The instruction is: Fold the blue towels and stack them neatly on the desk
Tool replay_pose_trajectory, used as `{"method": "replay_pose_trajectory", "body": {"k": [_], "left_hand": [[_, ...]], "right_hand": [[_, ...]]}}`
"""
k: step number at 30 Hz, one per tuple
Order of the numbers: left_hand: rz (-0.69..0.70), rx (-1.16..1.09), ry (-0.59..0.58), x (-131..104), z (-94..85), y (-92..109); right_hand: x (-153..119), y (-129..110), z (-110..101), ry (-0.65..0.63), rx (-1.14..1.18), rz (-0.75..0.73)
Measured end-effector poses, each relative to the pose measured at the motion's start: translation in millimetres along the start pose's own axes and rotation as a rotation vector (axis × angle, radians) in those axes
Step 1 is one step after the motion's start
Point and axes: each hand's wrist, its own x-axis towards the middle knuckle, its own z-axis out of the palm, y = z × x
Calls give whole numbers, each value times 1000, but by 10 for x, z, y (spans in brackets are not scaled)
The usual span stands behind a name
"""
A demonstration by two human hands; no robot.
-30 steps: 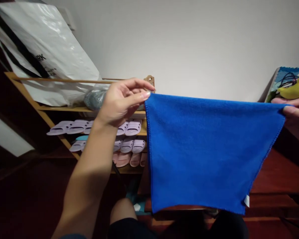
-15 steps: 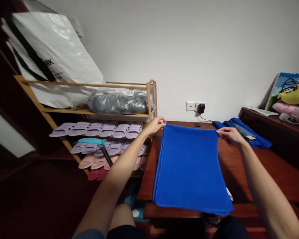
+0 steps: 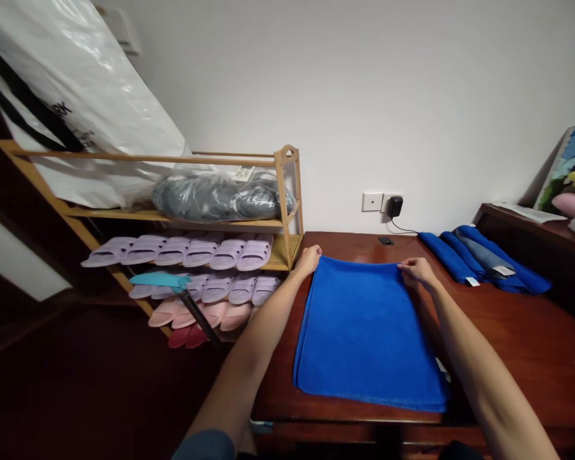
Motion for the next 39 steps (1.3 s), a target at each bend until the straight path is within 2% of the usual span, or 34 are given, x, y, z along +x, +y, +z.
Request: {"method": "replay_pose_trajectory", "body": {"k": [5, 8, 10, 13, 15, 17, 19, 22, 28, 32, 35, 39], "left_hand": [[-32, 96, -21, -45, 82, -3], [5, 150, 1, -142, 81, 138], [84, 171, -11, -222, 110, 290], [247, 178, -114, -328, 225, 511], [303, 186, -197, -371, 327, 597], [291, 199, -257, -391, 414, 617], [254, 212, -289, -395, 465, 585], [195, 227, -296, -393, 462, 479], [51, 252, -263, -399, 331, 245], [24, 277, -224, -453, 253, 262], [54, 284, -192, -575, 223, 320], [68, 275, -237, -742, 196, 287]], "right_hand": [[84, 75, 74, 30, -154, 11], [24, 0, 134, 102, -276, -59], [-55, -110, 240, 130, -352, -161], [-185, -301, 519, 45, -443, -365], [-248, -391, 730, -42, -497, -445], [-279, -422, 893, -96, -549, -450], [-283, -395, 965, -120, -591, -422], [-268, -276, 899, -118, -634, -369], [-285, -38, 576, -71, -685, -240], [-322, -45, 510, -41, -690, -213], [-366, -41, 513, -33, -679, -217], [-428, 51, 493, -58, -670, -213]]}}
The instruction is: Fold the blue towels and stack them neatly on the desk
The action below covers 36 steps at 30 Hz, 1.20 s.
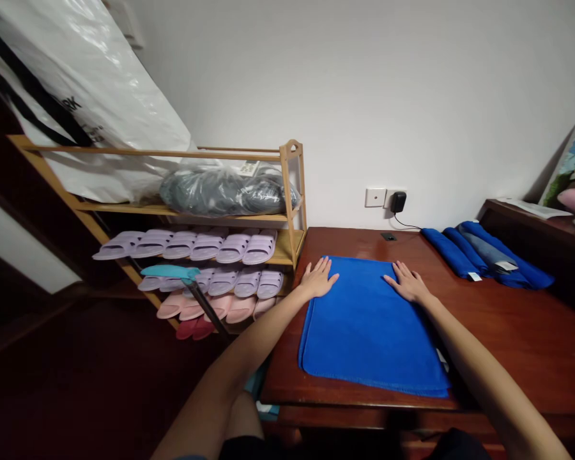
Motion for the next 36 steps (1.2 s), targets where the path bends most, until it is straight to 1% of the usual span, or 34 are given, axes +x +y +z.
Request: {"method": "replay_pose_trajectory", "body": {"k": [2, 4, 6, 7, 8, 10, 12, 14, 16, 17, 19, 22, 27, 31, 34, 36], "left_hand": [[-6, -2, -20, -41, -22, -30], [3, 3, -13, -75, -89, -28], [23, 10, 13, -157, -189, 22], [34, 14, 25, -234, -240, 63], [52, 13, 34, -340, -284, 110], [123, 2, 34, -631, -338, 208], [255, -21, 26, -979, -348, 286], [340, -27, 3, -1303, -333, 326], [358, -21, -40, -1536, -314, 325], [352, -16, -60, -1612, -308, 314], [328, -3, -78, -1691, -305, 282], [308, 16, -72, -1712, -330, 254], [322, 36, -44, -1745, -371, 294], [340, 42, -21, -1825, -321, 290], [316, 42, -24, -1892, -290, 261], [303, 44, -27, -1936, -301, 262]], "right_hand": [[-24, 27, -8, 1, -1, 6], [-47, 16, -50, 13, -5, 9], [-108, -37, -111, 34, -7, 7], [-170, -73, -138, 43, -5, 3], [-258, -112, -156, 49, -2, -7], [-516, -183, -157, 39, 12, -49], [-855, -232, -111, 14, 41, -112], [-1201, -256, -41, 1, 73, -175], [-1476, -255, 28, 9, 73, -222], [-1572, -249, 57, 22, 59, -237], [-1683, -230, 95, 58, 28, -249], [-1733, -214, 94, 95, 13, -241], [-1894, -287, 41, 135, 1, -255], [-2074, -345, 97, 148, -33, -297], [-2125, -330, 153, 175, -63, -303], [-2137, -320, 159, 194, -79, -304]]}}
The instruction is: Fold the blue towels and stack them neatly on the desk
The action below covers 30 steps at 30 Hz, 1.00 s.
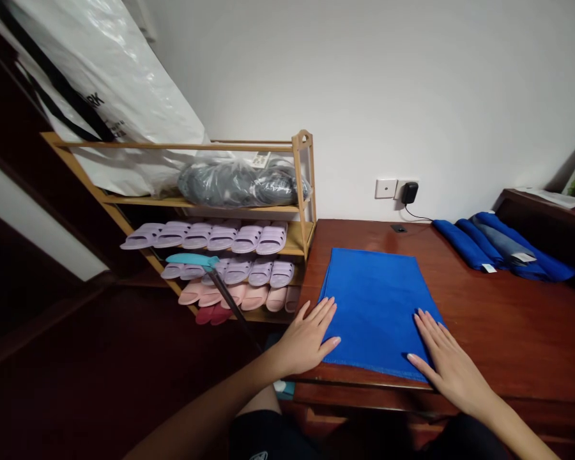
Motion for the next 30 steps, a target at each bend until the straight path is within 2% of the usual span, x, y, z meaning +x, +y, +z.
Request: {"method": "replay_pose_trajectory", "body": {"k": [3, 6, 9, 12, 16, 19, 25, 30], "left_hand": [[-2, 4, 14, -58, -66, 83], [56, -5, 46, -137, -157, 225], [156, -51, -16, -243, -201, 350], [170, -96, -83, -335, -165, 403], [122, -104, -81, -389, -91, 417], [115, -117, -94, -390, -99, 420], [122, -149, -94, -293, -175, 320], [128, -129, -97, -58, -135, 19]], "right_hand": [[-42, -46, -53, 38, -19, -18], [-158, -165, -124, 78, -42, -37], [-315, -268, -141, 94, -85, -47], [-430, -293, -100, 112, -130, -61], [-489, -257, -38, 127, -150, -70], [-494, -227, -47, 95, -133, -69], [-283, -130, -162, -81, -13, -59], [250, 24, -141, -194, 90, -60]]}}
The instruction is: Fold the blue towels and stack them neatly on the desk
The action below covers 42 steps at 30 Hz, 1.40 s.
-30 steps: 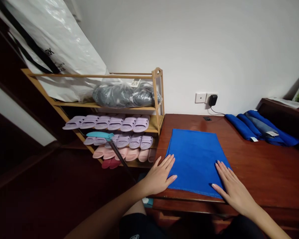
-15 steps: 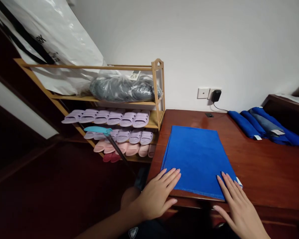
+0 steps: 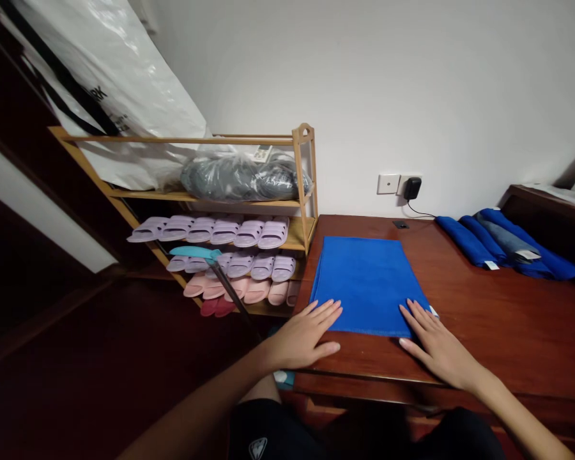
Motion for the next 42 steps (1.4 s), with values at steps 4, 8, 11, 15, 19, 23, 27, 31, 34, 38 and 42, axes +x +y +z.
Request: {"method": "replay_pose_trajectory", "body": {"k": [4, 8, 11, 15, 19, 23, 27, 31, 34, 38, 42], "left_hand": [[-21, 48, 34, 244, -17, -351], [-102, 111, 66, 392, -77, -466], [-125, 114, 124, 371, -63, -335], [-115, 84, 102, 304, 61, -179], [-123, 65, 87, 362, 124, -288], [-133, 66, 69, 533, 100, -525], [-164, 56, 48, 711, 69, -726], [-175, 45, 34, 830, 47, -863], [-175, 45, 28, 869, 32, -927], [-168, 45, 16, 880, 16, -973], [-168, 39, 11, 898, 6, -1005]], "right_hand": [[492, 147, 9, 13, 20, -35], [720, 86, 16, 72, 10, -19], [655, -100, 52, 123, -5, 10], [526, -281, 157, 121, -38, 57], [623, -236, 187, 114, -40, 34], [887, -125, 142, 25, 5, 50], [1147, -56, 125, -14, 20, 63], [1333, -11, 135, -22, 21, 65], [1415, 3, 134, -28, 17, 68], [1451, 11, 120, -33, 13, 69], [1463, 25, 122, -35, 11, 70]]}}
